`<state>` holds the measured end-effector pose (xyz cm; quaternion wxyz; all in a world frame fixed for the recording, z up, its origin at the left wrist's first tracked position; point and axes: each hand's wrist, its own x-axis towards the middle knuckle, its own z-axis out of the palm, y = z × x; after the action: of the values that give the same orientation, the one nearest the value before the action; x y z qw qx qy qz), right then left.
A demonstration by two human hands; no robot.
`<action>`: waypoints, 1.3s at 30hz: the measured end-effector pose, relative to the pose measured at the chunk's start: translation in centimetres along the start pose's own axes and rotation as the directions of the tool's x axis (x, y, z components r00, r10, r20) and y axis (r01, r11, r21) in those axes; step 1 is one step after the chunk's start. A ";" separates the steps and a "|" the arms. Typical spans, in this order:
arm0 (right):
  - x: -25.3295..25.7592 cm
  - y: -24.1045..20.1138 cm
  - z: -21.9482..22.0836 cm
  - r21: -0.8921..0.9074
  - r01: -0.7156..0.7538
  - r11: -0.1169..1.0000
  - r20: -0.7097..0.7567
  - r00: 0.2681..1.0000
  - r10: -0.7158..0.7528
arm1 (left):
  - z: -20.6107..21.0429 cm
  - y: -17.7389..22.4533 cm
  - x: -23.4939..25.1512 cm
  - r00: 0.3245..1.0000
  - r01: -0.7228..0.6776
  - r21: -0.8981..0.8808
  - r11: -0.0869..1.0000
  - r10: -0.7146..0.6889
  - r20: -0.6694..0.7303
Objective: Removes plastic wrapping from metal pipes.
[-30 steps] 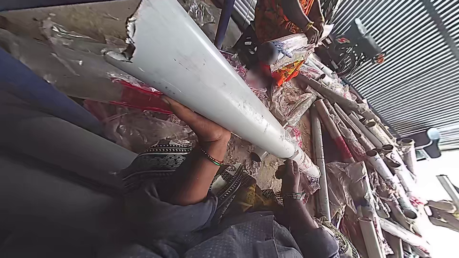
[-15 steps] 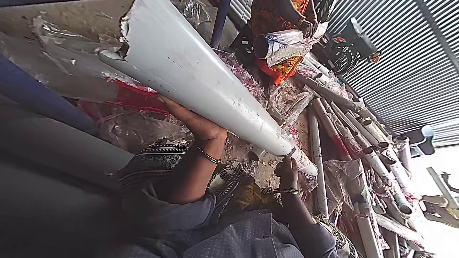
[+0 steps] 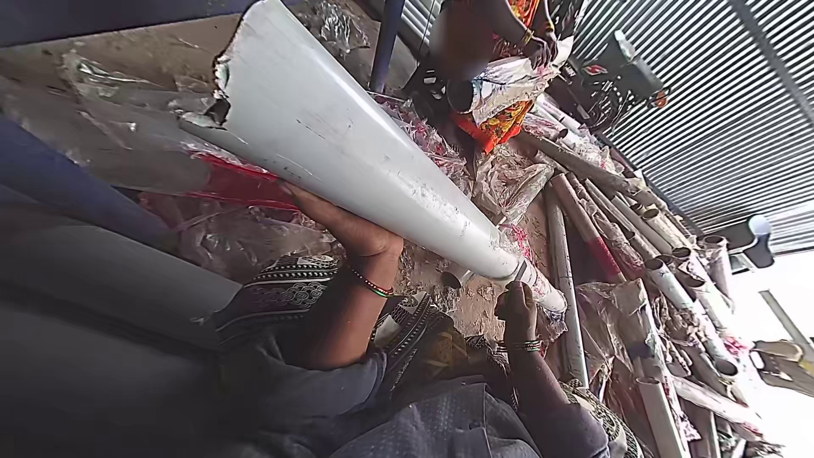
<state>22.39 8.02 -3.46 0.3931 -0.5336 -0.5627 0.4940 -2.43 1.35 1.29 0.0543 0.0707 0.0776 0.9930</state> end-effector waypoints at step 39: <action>0.3 -1.1 -1.4 0.105 0.034 0.994 -0.015 0.999 -0.033 | -0.2 0.0 0.2 0.998 0.054 -0.003 0.999 -0.054 -0.035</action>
<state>23.42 8.61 -2.12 0.4328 -0.5059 -0.5422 0.5126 -2.64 1.36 1.09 0.0798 0.0509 0.0793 0.9923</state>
